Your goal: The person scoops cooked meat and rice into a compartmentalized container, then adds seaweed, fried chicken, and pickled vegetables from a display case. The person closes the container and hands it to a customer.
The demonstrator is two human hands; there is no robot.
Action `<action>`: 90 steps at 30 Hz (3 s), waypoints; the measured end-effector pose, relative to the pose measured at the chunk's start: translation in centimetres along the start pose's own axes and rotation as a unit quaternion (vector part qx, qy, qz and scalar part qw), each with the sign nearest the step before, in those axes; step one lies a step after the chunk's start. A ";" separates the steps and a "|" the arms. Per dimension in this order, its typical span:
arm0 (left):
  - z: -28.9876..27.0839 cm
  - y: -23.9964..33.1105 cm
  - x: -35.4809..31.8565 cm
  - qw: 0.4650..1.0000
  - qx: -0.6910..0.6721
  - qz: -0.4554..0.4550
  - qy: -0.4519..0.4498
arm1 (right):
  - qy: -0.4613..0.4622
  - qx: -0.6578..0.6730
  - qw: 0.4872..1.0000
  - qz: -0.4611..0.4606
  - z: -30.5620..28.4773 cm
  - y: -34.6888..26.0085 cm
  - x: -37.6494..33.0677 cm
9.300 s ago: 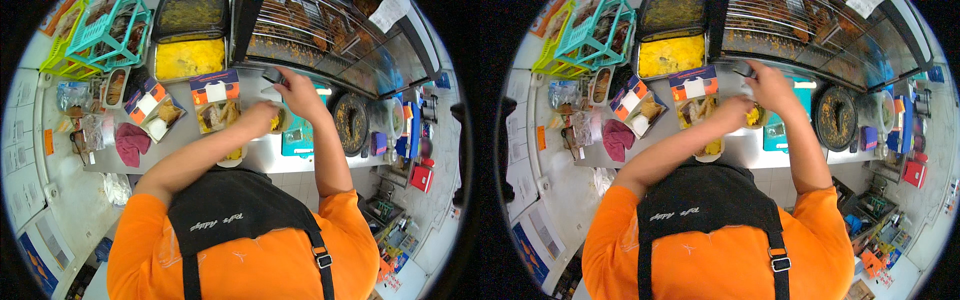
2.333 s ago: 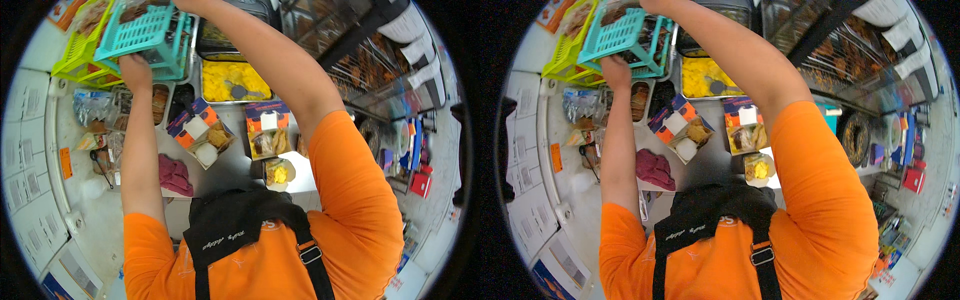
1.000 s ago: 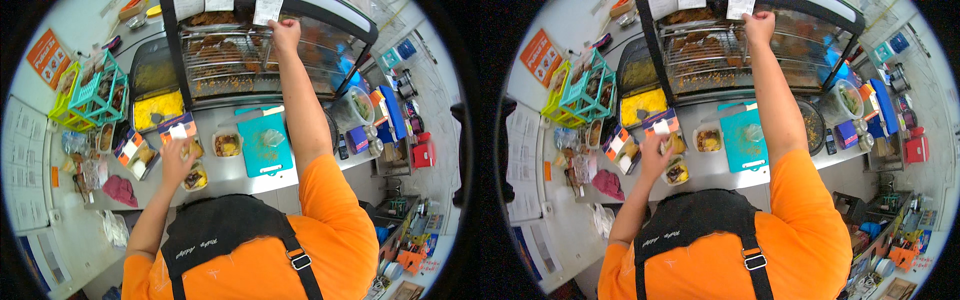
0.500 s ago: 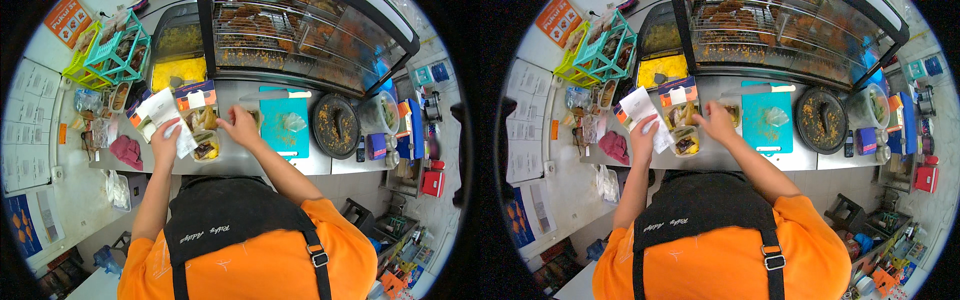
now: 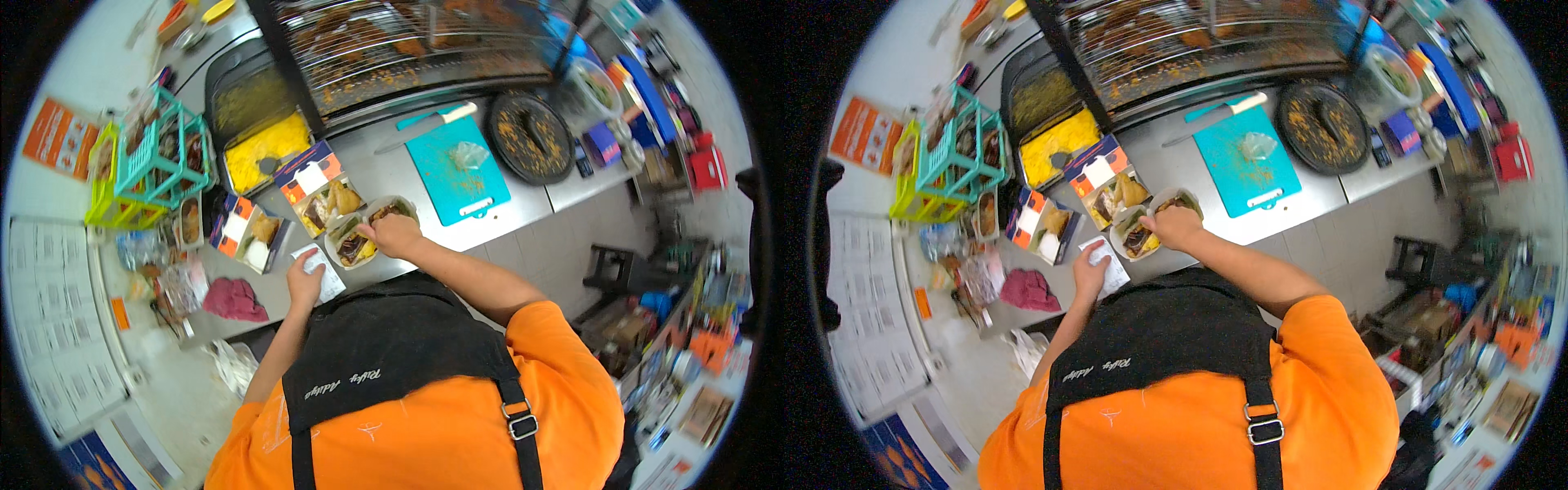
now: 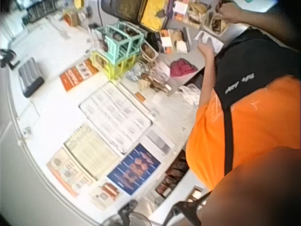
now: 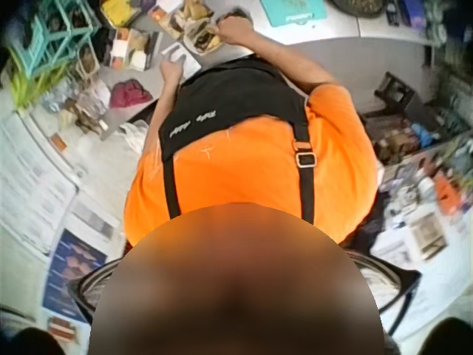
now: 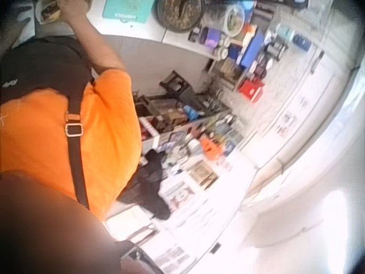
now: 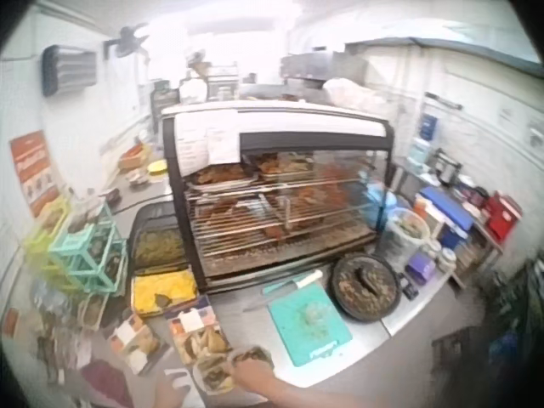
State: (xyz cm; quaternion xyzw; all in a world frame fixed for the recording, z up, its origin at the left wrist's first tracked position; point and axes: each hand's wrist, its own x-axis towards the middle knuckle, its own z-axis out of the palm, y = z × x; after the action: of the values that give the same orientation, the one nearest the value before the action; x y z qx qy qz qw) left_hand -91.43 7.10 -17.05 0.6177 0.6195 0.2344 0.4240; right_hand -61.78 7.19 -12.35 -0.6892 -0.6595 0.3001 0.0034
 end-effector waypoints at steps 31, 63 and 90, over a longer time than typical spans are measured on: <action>29.3 -1.7 -58.3 0.301 0.222 0.553 -0.745 | 0.420 0.230 0.385 0.789 49.3 -31.5 -74.3; 13.2 -17.1 -77.0 0.022 0.380 0.333 -0.863 | 0.164 0.275 0.249 0.914 78.5 -69.5 -87.5; -1.1 -37.5 -91.8 -0.067 0.172 0.610 -0.770 | 0.279 0.205 0.246 0.905 76.6 -61.7 -93.4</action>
State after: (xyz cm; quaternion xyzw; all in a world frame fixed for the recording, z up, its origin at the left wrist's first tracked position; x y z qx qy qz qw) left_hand -124.81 -85.88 -25.39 -0.5905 0.7045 0.3394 -0.1996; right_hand -145.09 -99.84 -12.22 -0.8498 0.5239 0.0195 0.0545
